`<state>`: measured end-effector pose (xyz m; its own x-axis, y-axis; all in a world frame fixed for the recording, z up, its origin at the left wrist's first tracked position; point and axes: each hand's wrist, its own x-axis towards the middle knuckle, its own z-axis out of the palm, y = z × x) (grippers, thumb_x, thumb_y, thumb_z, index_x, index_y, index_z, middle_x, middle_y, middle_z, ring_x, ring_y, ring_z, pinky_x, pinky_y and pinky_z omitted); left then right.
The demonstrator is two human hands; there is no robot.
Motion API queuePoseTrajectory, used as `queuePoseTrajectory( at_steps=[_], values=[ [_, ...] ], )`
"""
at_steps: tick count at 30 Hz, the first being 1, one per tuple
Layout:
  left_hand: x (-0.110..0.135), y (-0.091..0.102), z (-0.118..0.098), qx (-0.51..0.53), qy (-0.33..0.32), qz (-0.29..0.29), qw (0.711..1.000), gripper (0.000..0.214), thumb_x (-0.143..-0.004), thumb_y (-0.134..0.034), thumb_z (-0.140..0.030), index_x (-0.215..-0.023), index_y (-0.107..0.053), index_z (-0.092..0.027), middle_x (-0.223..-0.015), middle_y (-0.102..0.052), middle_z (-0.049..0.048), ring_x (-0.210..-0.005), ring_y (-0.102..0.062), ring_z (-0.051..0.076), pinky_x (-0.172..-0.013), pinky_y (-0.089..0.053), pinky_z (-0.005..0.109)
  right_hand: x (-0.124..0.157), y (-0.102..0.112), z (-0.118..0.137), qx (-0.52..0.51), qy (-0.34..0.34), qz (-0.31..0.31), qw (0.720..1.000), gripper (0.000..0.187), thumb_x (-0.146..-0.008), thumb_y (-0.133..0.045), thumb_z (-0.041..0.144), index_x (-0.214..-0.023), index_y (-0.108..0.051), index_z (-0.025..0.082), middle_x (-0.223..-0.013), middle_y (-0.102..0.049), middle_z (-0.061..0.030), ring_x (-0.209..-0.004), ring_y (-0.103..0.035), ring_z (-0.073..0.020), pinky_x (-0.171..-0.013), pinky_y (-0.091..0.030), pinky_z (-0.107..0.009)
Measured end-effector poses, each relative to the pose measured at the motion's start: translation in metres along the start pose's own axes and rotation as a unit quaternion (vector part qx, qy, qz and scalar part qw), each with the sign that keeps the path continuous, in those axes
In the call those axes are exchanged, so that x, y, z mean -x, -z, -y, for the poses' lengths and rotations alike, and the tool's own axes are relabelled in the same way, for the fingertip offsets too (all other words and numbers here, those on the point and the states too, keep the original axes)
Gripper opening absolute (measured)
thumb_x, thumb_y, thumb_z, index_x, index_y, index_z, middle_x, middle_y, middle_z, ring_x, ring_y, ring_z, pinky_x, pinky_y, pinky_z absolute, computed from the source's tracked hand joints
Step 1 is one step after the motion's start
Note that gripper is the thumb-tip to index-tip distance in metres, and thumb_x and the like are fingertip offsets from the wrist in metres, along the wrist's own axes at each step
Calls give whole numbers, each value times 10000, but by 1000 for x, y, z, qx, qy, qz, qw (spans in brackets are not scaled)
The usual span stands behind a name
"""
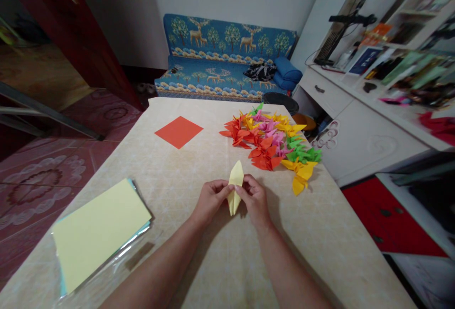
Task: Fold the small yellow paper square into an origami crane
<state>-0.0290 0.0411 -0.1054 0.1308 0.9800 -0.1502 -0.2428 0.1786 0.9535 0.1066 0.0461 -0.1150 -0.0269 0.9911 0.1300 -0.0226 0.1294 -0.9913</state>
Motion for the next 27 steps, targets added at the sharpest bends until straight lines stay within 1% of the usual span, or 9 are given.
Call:
queuePoseTrajectory(
  at_steps=[4, 7, 11, 16, 20, 24, 27],
  values=[
    [0, 2, 0, -3, -3, 6, 1000, 260, -747, -660, -340, -790, -715, -90, -648, -655, 59, -549, -531, 118, -543, -389, 235, -1, 0, 0, -15, 20, 6, 1000, 93, -755, -597, 249, -807, -641, 185, -877, -577, -30, -765, -559, -157, -649, -453, -240],
    [0, 2, -1, -6, -5, 5, 1000, 230, -733, -674, -307, -785, -711, -86, -633, -641, 51, -545, -519, 112, -537, -386, 230, -2, 1, 0, -16, 53, 9, 998, 68, -737, -595, 189, -766, -656, 194, -850, -557, -27, -800, -548, -164, -676, -443, -250],
    [0, -1, -2, 35, -21, -21, 999, 188, -678, -720, -263, -785, -698, -109, -651, -647, 37, -555, -528, 110, -551, -404, 227, -3, 1, 1, -11, 84, 10, 996, 126, -721, -576, 124, -721, -674, 203, -807, -536, -17, -797, -536, -158, -685, -427, -251],
    [-2, -2, -1, 31, -55, -25, 998, 187, -667, -730, -283, -754, -693, -121, -629, -629, 19, -532, -510, 98, -520, -388, 214, -2, 1, 1, -5, 73, -2, 997, 172, -700, -562, 94, -770, -671, 207, -831, -548, -13, -788, -532, -153, -681, -418, -246],
    [-2, -1, 1, 12, -69, -17, 997, 170, -696, -707, -279, -754, -683, -121, -661, -642, 30, -575, -539, 113, -562, -414, 225, -1, 2, -1, -22, 62, 0, 998, 175, -680, -555, 87, -751, -661, 207, -835, -557, -10, -808, -540, -159, -704, -416, -254],
    [-2, 1, 3, -24, -87, -13, 996, 146, -730, -668, -263, -771, -673, -123, -698, -652, 38, -617, -563, 128, -602, -430, 232, -2, 3, -2, -42, 64, -2, 997, 198, -689, -509, 84, -733, -659, 206, -822, -562, -13, -827, -546, -165, -727, -414, -263],
    [-1, 2, 4, -72, -111, -17, 991, 92, -745, -621, -199, -766, -672, -125, -712, -655, 39, -638, -572, 135, -619, -437, 232, -1, 4, -3, -51, 65, -9, 997, 207, -700, -483, 84, -705, -653, 202, -813, -565, -15, -829, -547, -168, -744, -411, -271]
  ],
)
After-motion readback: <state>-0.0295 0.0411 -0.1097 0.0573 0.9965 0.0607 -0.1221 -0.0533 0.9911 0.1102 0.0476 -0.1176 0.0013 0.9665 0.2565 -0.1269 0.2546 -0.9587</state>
